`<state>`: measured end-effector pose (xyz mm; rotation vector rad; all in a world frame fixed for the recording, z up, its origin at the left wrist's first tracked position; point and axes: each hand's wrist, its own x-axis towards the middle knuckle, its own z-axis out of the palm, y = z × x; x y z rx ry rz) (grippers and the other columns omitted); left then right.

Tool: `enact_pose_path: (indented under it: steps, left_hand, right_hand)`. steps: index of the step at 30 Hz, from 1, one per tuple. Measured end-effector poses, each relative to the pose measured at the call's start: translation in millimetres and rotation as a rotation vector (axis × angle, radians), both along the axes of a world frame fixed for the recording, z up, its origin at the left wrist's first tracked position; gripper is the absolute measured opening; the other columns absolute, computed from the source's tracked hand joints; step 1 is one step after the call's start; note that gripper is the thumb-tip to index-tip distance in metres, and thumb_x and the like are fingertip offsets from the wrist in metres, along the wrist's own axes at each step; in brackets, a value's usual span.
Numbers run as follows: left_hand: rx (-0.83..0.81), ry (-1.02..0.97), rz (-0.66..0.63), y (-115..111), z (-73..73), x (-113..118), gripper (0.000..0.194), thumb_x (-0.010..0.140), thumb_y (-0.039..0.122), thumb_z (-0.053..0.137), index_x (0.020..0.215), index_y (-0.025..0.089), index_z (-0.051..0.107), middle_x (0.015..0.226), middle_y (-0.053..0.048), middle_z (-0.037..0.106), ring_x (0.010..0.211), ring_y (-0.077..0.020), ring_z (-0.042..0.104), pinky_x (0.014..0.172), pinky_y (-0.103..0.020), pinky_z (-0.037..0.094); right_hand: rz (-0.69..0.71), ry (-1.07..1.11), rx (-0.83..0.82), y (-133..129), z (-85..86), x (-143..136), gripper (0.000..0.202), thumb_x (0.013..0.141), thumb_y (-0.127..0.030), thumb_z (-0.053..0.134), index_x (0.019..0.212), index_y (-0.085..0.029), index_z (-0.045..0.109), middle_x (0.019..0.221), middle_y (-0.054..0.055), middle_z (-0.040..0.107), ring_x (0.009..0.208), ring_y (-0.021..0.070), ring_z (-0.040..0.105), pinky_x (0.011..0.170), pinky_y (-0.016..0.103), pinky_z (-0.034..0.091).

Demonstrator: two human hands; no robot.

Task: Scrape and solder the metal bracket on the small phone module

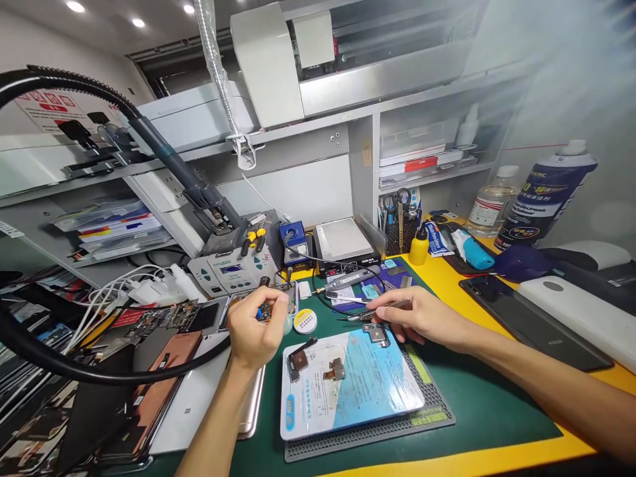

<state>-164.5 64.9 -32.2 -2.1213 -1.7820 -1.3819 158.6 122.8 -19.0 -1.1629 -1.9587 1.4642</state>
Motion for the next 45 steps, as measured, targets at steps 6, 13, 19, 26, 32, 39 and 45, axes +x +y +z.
enact_pose_path:
  steps: [6,13,19,26,32,39,45]
  left_hand:
    - [0.004,-0.005,0.0,2,0.9,6,0.031,0.1,0.039,0.065,0.122,0.017,0.066,0.121,-0.008,0.069,0.101,-0.0217,0.069,0.086,-0.04,0.061]
    - [0.029,-0.022,-0.032,1,8.3,20,0.031,0.1,0.039,0.065,0.121,0.017,0.066,0.12,-0.007,0.069,0.099,-0.0212,0.07,0.085,-0.039,0.062]
    - [0.05,-0.023,-0.086,0,11.9,29,0.031,0.1,0.039,0.065,0.121,0.017,0.066,0.119,-0.007,0.069,0.098,-0.0206,0.07,0.084,-0.039,0.062]
    - [0.064,-0.052,-0.173,-5,15.8,43,0.027,0.101,0.039,0.064,0.114,0.015,0.067,0.107,-0.005,0.071,0.087,-0.0169,0.069,0.077,-0.034,0.061]
    - [0.114,-0.098,-0.259,-13,26.0,55,0.029,0.1,0.04,0.066,0.084,0.015,0.065,0.074,0.003,0.064,0.063,-0.0103,0.06,0.063,-0.027,0.055]
    - [0.109,-0.208,-0.329,-18,32.1,64,0.02,0.085,0.015,0.062,0.065,0.017,0.061,0.059,0.004,0.061,0.055,-0.0099,0.056,0.057,-0.026,0.046]
    - [0.041,-0.175,-0.313,-18,31.1,62,0.03,0.098,0.037,0.067,0.078,0.015,0.062,0.068,0.005,0.06,0.058,-0.0093,0.057,0.059,-0.025,0.052]
  right_hand:
    - [0.087,-0.202,0.151,1,7.6,9,0.029,0.104,-0.042,0.061,0.11,-0.015,0.069,0.078,-0.002,0.068,0.058,0.0115,0.063,0.055,0.027,0.054]
    - [0.139,-0.516,0.413,5,20.3,26,0.026,0.101,-0.041,0.066,0.095,-0.016,0.072,0.091,0.001,0.073,0.078,0.0178,0.07,0.072,0.034,0.059]
    - [0.161,-0.705,0.486,17,24.1,32,0.022,0.101,-0.037,0.066,0.104,-0.016,0.072,0.103,0.004,0.074,0.087,0.0199,0.072,0.079,0.038,0.061]
    - [0.239,-0.767,0.515,20,20.0,38,0.021,0.1,-0.037,0.067,0.1,-0.017,0.072,0.101,0.003,0.074,0.088,0.02,0.071,0.08,0.038,0.06]
    - [0.156,-0.627,0.58,22,13.9,43,0.015,0.088,-0.031,0.077,0.084,-0.018,0.072,0.084,0.001,0.07,0.074,0.0172,0.063,0.071,0.034,0.053]
    - [-0.07,-0.228,0.468,21,21.6,45,0.024,0.084,-0.043,0.076,0.079,-0.02,0.073,0.069,0.004,0.073,0.059,0.0172,0.063,0.055,0.029,0.051]
    - [-0.279,0.174,0.489,16,19.6,21,0.031,0.081,-0.048,0.084,0.08,-0.022,0.069,0.054,-0.001,0.067,0.044,0.014,0.059,0.046,0.027,0.051]
